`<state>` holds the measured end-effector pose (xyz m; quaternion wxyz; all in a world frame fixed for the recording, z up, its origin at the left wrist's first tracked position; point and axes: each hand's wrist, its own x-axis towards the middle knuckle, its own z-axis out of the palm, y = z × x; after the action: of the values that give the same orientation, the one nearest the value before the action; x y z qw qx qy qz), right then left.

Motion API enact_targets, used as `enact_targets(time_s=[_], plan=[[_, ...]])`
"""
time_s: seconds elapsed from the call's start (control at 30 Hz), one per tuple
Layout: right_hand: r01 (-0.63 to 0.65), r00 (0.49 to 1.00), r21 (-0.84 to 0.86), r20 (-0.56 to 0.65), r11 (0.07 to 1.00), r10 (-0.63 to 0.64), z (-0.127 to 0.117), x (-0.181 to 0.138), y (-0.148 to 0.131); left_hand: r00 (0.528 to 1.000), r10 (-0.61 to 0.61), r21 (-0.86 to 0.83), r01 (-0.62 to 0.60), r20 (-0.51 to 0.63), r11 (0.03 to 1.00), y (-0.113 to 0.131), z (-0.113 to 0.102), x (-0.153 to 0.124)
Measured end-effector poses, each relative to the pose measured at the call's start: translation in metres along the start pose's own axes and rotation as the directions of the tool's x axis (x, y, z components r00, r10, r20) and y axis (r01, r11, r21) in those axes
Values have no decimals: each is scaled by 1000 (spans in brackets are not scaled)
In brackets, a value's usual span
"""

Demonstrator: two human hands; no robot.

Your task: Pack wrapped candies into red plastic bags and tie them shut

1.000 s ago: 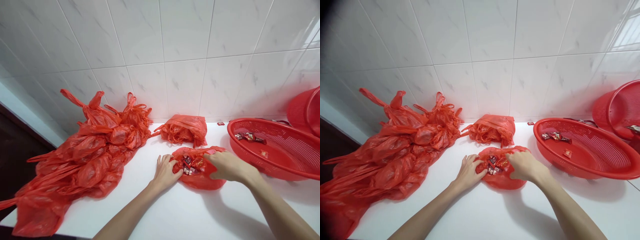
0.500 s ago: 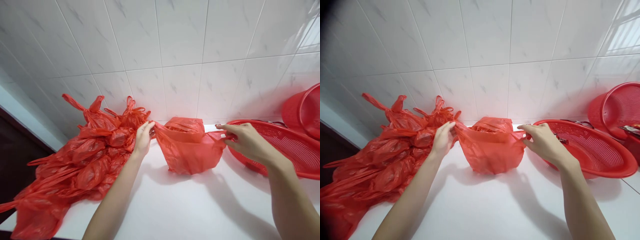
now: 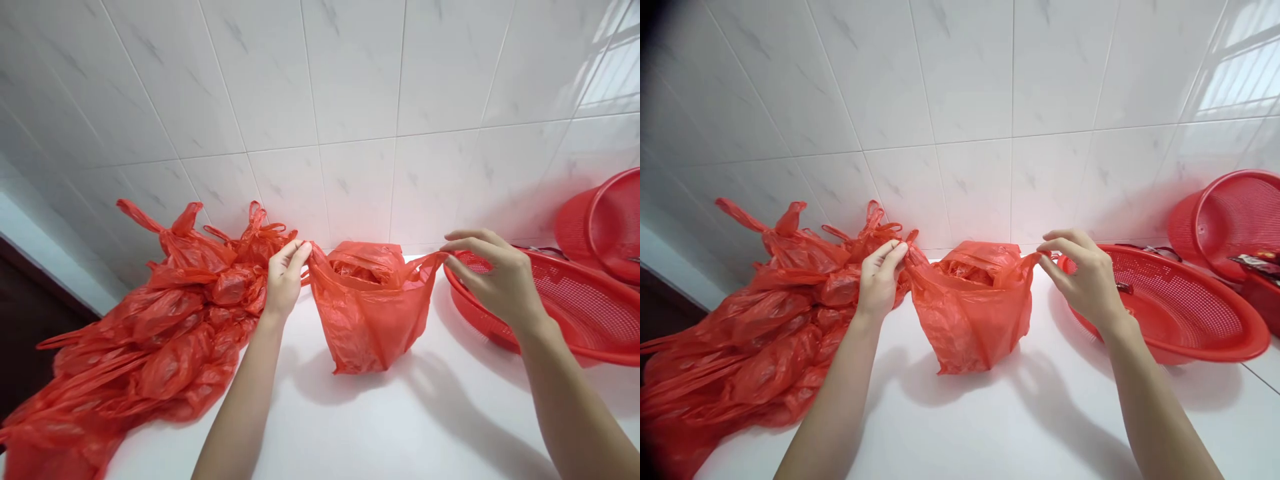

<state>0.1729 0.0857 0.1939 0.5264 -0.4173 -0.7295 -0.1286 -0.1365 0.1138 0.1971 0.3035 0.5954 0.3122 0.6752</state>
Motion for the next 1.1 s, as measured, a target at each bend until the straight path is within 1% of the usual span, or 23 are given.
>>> enact_targets(time_s=[0.07, 0.13, 0.23, 0.3, 0.37, 0.43, 0.5, 0.57, 0.63, 0.73, 0.8, 0.87, 0.93, 1.03, 1.07, 1.1], plan=[[-94, 995, 9, 19, 996, 94, 4, 0, -1, 999, -24, 8, 24, 32, 1000, -1, 0, 0], [-212, 974, 38, 90, 976, 208, 9, -1, -2, 995, -55, 33, 52, 77, 998, -2, 0, 1], [-370, 910, 84, 231, 925, 343, 15, -1, -4, 990, -82, 71, 74, 118, 995, -1, -2, 1], [-432, 866, 138, 338, 891, 368, 18, -1, -5, 990, -74, 105, 61, 123, 993, 0, -5, 1], [-460, 840, 193, 409, 866, 355, 19, -1, -7, 990, -50, 150, 30, 132, 988, 2, -8, 1], [-461, 839, 229, 429, 858, 336, 19, -1, -8, 987, -28, 206, -5, 157, 978, 5, -12, -1], [-448, 842, 255, 443, 857, 308, 19, 0, -9, 978, -12, 281, -49, 210, 958, 9, -15, -2], [-439, 832, 288, 488, 851, 264, 18, 1, -9, 958, 8, 371, -119, 287, 921, 12, -16, -4], [-434, 807, 329, 556, 838, 199, 19, 2, -8, 933, 16, 455, -191, 361, 870, 15, -17, -6], [-418, 773, 378, 625, 826, 105, 22, 0, -5, 911, 26, 526, -260, 411, 810, 16, -18, -7], [-419, 751, 373, 654, 828, 86, 26, -2, -3, 910, 44, 537, -282, 412, 795, 16, -19, -7], [-447, 713, 351, 695, 823, 91, 33, -2, -2, 918, 63, 535, -283, 391, 796, 16, -19, -6], [-475, 678, 368, 732, 800, 67, 41, 1, -2, 930, 79, 519, -270, 360, 811, 16, -19, -5], [-504, 652, 445, 758, 740, -12, 54, 9, -2, 948, 81, 466, -225, 309, 855, 15, -18, -4], [-523, 646, 462, 763, 716, -20, 58, 13, -3, 955, 76, 440, -201, 286, 875, 15, -18, -4], [-541, 652, 474, 758, 694, -10, 61, 16, -3, 964, 73, 407, -176, 257, 896, 14, -17, -3]])
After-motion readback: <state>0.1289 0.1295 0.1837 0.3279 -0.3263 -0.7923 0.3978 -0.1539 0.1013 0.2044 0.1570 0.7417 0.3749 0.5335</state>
